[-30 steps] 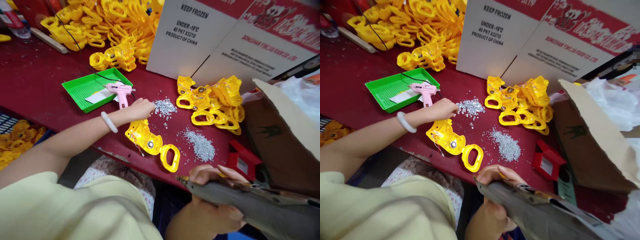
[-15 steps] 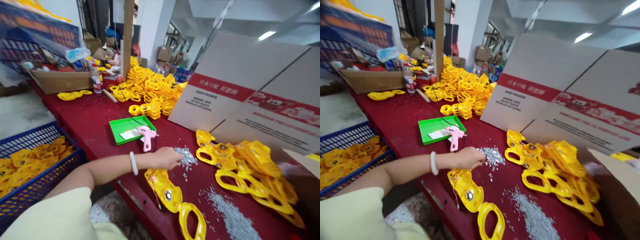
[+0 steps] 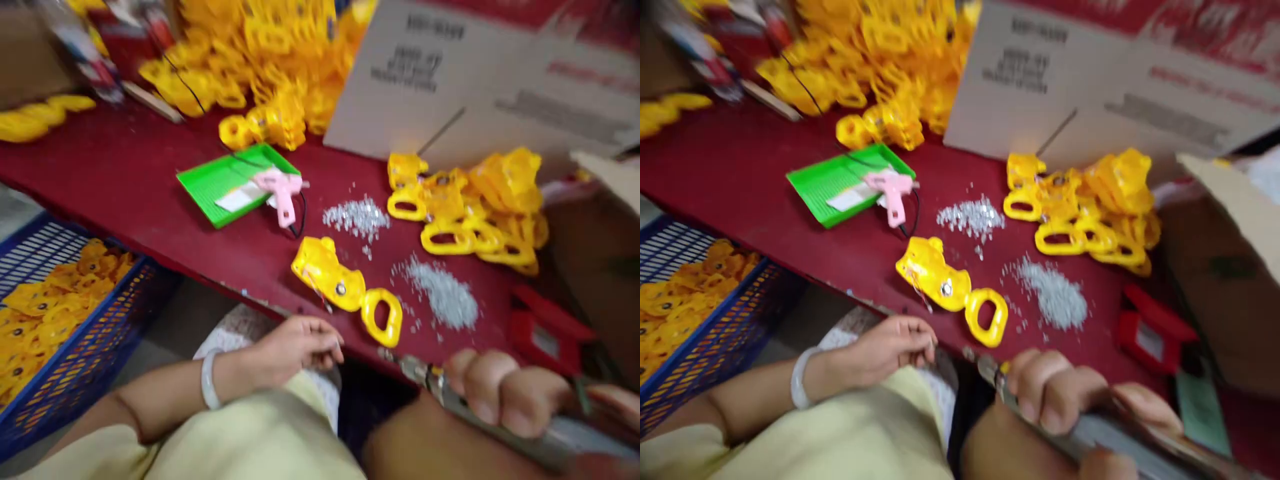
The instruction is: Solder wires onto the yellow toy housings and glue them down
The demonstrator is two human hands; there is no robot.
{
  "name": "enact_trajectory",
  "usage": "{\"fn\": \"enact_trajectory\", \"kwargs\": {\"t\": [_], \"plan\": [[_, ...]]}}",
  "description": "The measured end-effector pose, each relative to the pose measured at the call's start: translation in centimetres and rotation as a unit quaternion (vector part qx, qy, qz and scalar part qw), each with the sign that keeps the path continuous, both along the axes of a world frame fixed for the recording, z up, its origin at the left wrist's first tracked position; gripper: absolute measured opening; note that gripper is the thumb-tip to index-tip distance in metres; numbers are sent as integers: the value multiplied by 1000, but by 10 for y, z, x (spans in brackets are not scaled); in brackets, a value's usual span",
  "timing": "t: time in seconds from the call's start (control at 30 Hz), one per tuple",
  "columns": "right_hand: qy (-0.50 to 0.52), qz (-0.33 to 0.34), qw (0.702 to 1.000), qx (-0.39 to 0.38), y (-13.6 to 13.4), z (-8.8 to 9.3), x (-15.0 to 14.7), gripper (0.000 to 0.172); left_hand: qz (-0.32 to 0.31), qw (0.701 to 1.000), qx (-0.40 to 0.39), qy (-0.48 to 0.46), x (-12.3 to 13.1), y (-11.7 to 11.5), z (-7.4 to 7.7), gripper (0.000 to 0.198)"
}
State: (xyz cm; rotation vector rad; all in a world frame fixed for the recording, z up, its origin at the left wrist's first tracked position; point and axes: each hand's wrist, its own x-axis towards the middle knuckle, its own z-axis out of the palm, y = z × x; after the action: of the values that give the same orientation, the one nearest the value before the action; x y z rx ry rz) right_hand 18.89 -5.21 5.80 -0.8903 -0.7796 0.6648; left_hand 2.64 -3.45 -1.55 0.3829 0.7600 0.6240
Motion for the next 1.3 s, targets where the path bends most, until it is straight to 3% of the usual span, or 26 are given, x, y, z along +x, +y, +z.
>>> {"fn": "enact_trajectory", "kwargs": {"t": [0.03, 0.1, 0.17, 0.27, 0.43, 0.8, 1.03, 1.13, 1.2, 1.23, 1.3], "plan": [[-29, -22, 999, 36, -2, 2, -2, 18, 4, 1000, -16, -7, 0, 1, -2, 41], [-78, 39, 993, 82, -4, 3, -2, 21, 4, 999, -37, -20, 1, 4, -5, 37], [-104, 106, 985, 88, -4, 2, -1, 23, 3, 998, -53, -29, 3, 6, -8, 32], [-103, 134, 982, 85, -4, 1, -4, 21, 4, 998, -58, -30, 3, 6, -10, 28], [-125, 143, 978, 87, 2, -2, -13, 20, 2, 998, -49, -36, 2, 6, -9, 25], [-134, 81, 986, 59, 5, -8, -20, 18, 2, 998, -43, -41, 3, 5, -10, 25], [-140, 95, 984, 57, 4, -7, -14, 20, 25, 999, 33, -31, 8, 3, -15, 24], [-140, 81, 984, 70, 6, -4, -14, 18, -25, 997, 71, 16, 0, 1, -6, 26], [-124, 50, 988, 74, 10, -1, -12, 18, -111, 978, 155, 86, -10, 2, 7, 20], [-118, 38, 989, 80, 14, 0, -11, 19, -150, 952, 233, 132, -15, 6, 15, 16], [-117, 22, 989, 86, 24, -1, -8, 17, -171, 851, 441, 228, -24, 19, 31, 13]]}}
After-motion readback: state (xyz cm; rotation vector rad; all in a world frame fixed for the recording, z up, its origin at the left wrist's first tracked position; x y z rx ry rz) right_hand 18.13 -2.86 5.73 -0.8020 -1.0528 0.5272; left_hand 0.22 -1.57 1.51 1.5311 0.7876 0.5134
